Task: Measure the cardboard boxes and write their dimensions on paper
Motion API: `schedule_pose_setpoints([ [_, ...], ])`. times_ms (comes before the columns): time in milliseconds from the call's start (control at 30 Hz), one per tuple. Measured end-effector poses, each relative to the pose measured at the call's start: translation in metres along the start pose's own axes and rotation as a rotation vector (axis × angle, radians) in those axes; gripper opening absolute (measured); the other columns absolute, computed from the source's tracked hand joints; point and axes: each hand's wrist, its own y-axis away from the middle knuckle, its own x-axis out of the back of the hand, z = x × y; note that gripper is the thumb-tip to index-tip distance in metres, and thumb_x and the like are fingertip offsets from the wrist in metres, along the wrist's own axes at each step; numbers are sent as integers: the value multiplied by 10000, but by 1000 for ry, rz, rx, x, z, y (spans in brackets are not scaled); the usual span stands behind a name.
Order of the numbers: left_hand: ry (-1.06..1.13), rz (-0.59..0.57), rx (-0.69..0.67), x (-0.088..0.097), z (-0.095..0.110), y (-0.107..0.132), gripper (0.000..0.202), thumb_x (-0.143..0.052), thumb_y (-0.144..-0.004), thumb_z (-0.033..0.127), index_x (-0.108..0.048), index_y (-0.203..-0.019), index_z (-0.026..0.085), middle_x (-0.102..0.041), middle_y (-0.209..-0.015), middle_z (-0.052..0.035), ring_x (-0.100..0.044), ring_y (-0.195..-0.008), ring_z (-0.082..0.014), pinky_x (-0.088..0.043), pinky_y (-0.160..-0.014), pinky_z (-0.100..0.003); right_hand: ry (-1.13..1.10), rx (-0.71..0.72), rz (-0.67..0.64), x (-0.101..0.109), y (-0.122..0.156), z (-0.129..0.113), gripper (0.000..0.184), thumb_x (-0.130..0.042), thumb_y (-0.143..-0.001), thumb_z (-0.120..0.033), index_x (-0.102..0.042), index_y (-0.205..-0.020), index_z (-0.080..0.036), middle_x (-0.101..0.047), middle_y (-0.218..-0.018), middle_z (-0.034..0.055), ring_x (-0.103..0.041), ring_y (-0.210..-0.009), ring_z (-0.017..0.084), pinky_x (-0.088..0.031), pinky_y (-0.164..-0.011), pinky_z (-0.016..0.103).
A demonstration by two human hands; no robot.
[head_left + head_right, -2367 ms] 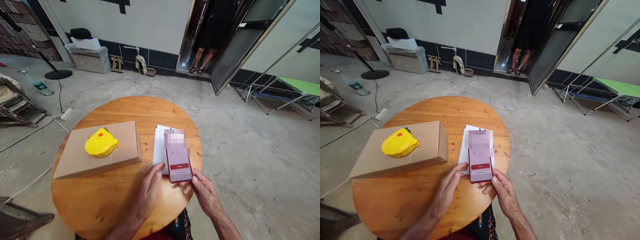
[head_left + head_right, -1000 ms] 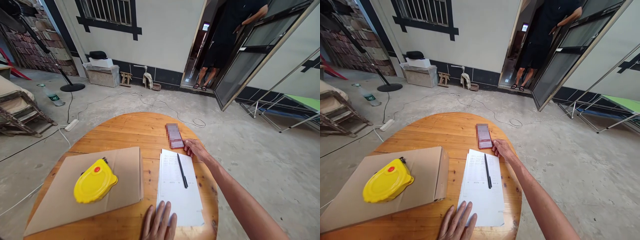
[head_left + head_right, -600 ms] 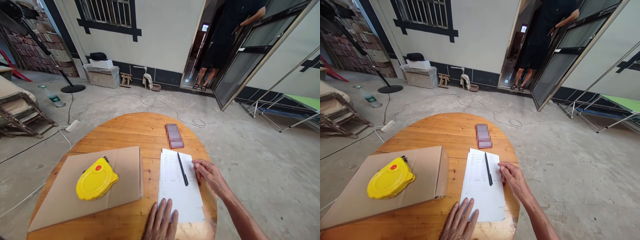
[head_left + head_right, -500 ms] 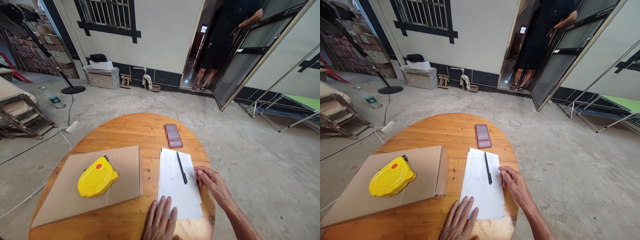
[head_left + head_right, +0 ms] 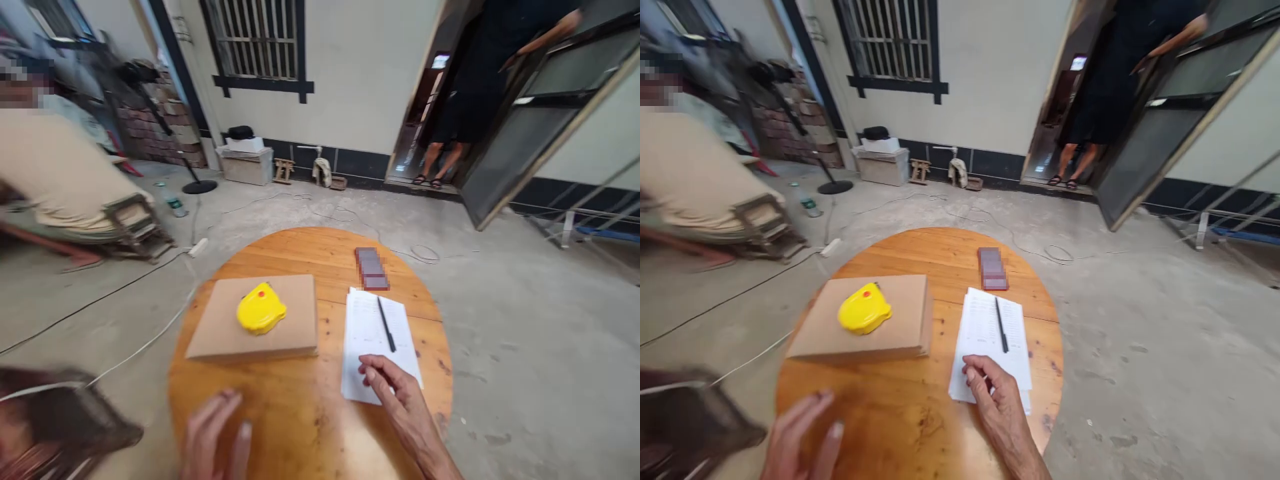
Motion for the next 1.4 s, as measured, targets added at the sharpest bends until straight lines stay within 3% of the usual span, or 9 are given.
schedule_pose_setpoints([
  [100, 169, 92, 359, 21, -10, -40, 489, -630, -882, 407, -548, -1331, 232, -586, -1302, -106, -562, -1216, -290, -418, -1085, -480, 68, 130, 20, -22, -13, -21, 319, -582, -897, -486, -729, -1042, -243, -733, -1068, 89, -666, -906, 246, -540, -686, 312],
  [233, 481, 81, 713, 14, -27, -90, 548, -550, -923, 488, -488, -1406, 238, -526, -1449, -91, -470, -1359, -269, -339, -1161, -418, 156, 340, 28, -51, -35, -46, 268, -582, -900, -410, -701, -1100, -277, -680, -1221, 94, -628, -1073, 280, -549, -746, 360],
  [433, 660, -72, 734, -11, -39, -113, 569, -508, -934, 522, -523, -1391, 184, -520, -1478, -82, -446, -1387, -265, -348, -1164, -389, 461, 588, 53, -98, -62, -82, 587, -678, -816, -477, -564, -1341, -240, -608, -1350, 138, -540, -1229, 367, -402, -1031, 564],
  [567, 678, -130, 722, -12, -30, -114, 521, -512, -943, 486, -557, -1367, 187, -588, -1409, -82, -513, -1327, -277, -424, -1108, -401, 634, 603, 85, -136, -74, -99, 910, -707, -732, -644, -423, -1465, -184, -560, -1388, 215, -529, -1208, 445, -396, -965, 591],
  [700, 641, -138, 697, -7, -24, -117, 499, -514, -950, 467, -563, -1370, 202, -596, -1399, -72, -503, -1336, -267, -395, -1136, -395, 752, 598, 77, -157, -83, -103, 865, -687, -761, -610, -458, -1421, -101, -642, -1238, 252, -579, -1095, 437, -398, -923, 580],
  [900, 623, -126, 675, -5, -20, -121, 472, -499, -951, 435, -584, -1336, 174, -586, -1409, -89, -500, -1341, -267, -365, -1159, -403, 523, 472, 111, -125, -77, -90, 763, -713, -730, -498, -530, -1369, -124, -666, -1236, 194, -585, -1113, 387, -394, -986, 562],
  [1033, 644, -123, 689, -6, -15, -122, 471, -504, -949, 429, -584, -1337, 174, -570, -1431, -83, -475, -1366, -256, -339, -1173, -386, 76, 189, 217, -92, -71, -81, 758, -715, -725, -559, -536, -1360, -185, -653, -1266, 141, -593, -1133, 333, -456, -969, 484],
  [1167, 676, -117, 636, -5, -18, -117, 500, -519, -934, 424, -564, -1360, 165, -555, -1448, -78, -464, -1375, -249, -332, -1172, -357, -362, 73, 163, -81, -68, -72, 584, -680, -782, -512, -620, -1262, -186, -685, -1219, 113, -617, -1136, 297, -488, -963, 436],
  [1400, 738, -209, 627, 23, -46, -53, 695, -643, -796, 379, -452, -1427, 159, -530, -1461, -131, -472, -1367, -314, -431, -1097, -405, -774, 54, 199, -69, -13, -38, 349, -666, -813, -456, -735, -1082, -246, -741, -1134, 99, -688, -1038, 306, -532, -937, 500],
])
